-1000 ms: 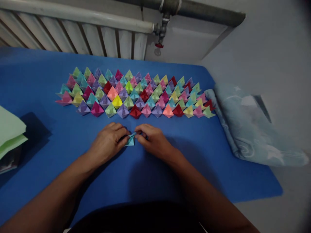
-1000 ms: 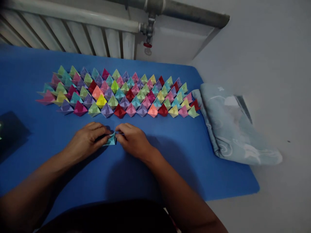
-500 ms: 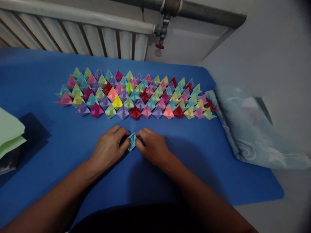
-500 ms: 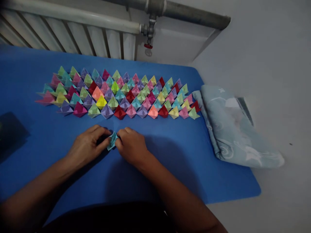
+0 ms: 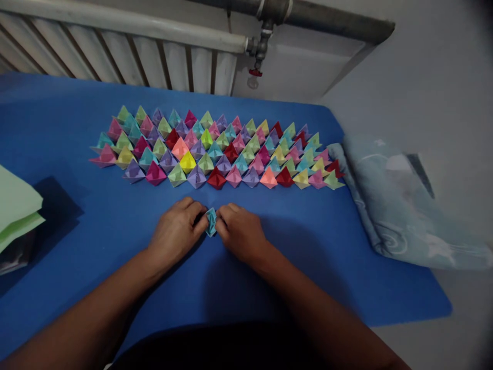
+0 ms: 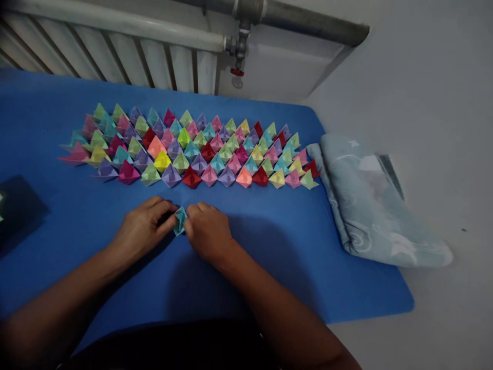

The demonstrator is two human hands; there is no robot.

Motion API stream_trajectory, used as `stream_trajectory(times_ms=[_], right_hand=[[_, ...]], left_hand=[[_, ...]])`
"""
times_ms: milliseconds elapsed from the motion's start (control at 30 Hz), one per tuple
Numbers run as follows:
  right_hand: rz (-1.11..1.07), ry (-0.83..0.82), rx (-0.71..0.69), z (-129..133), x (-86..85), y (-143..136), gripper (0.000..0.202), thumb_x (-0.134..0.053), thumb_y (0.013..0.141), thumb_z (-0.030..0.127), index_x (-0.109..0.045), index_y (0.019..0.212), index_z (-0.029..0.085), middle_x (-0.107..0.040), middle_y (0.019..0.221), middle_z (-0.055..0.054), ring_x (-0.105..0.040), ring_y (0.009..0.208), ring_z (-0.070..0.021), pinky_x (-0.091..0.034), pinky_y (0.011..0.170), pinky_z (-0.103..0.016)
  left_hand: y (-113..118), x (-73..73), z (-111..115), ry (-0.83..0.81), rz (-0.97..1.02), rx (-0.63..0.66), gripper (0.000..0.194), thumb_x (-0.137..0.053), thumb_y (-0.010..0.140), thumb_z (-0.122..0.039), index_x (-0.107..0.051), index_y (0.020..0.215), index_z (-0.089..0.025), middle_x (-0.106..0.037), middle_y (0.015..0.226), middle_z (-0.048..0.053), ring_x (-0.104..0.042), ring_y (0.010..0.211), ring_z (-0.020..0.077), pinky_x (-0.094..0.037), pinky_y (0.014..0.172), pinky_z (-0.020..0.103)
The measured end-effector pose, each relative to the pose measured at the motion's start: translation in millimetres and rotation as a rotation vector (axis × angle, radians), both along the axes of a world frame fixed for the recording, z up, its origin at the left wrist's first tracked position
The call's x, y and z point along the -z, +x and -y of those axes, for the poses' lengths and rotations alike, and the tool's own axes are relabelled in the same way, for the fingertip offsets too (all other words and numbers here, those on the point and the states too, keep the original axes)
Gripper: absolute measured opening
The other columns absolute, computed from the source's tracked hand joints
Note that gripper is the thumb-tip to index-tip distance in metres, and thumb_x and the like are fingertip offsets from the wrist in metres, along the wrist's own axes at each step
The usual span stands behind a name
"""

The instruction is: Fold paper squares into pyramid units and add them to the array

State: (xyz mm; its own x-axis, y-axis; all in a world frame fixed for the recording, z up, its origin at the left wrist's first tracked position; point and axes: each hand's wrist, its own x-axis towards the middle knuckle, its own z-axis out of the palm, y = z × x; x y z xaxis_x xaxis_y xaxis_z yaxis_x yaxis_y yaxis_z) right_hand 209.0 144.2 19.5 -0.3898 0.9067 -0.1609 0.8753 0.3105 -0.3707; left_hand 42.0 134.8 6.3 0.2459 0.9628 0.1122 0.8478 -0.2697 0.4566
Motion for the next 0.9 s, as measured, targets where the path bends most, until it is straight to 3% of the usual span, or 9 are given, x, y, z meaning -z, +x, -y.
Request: stream_trajectory(times_ms=[333,500,900], right_hand=[[-0.056,0.057,0.06,-2.3,4.6,-2.9,0.015,-0.052,0.094,0.025,-0.064,0.095,0.017,-0.071,0.095,-0.008,-0.062,0.083,-0.0183,-0.034,0.066,-0.028],[-0.038,0.085,0.062,-4.7,5.9,-4.9,0.014,-0.051,0.093,0.021,-0.064,0.094,0.017,-0.071,0.094,-0.008,-0.062,0.08,-0.0171,-0.033,0.064,-0.028],[-0.009,0.041,0.079,-5.6,1.9,-6.5,0.014,-0.051,0.095,0.024,-0.064,0.096,0.018,-0.072,0.094,-0.008,-0.064,0.084,-0.0192,-0.033,0.064,-0.028]], left_hand=[[-1.5,6.5,-4.9,0.006,0.027,0.045,0.014,-0.052,0.09,-0.019,-0.066,0.087,-0.019,-0.063,0.083,0.003,-0.06,0.075,0.0163,-0.044,0.066,0.028],[-3.1,4.2,-8.0,-0.013,0.014,0.087,0.013,-0.053,0.088,-0.016,-0.063,0.079,-0.019,-0.061,0.076,0.001,-0.057,0.069,0.0146,-0.043,0.062,0.026],[5.9,0.0,-10.0,-0.071,-0.043,0.001,0.015,-0.053,0.089,-0.025,-0.063,0.08,-0.019,-0.061,0.078,0.004,-0.057,0.072,0.0198,-0.042,0.065,0.031]])
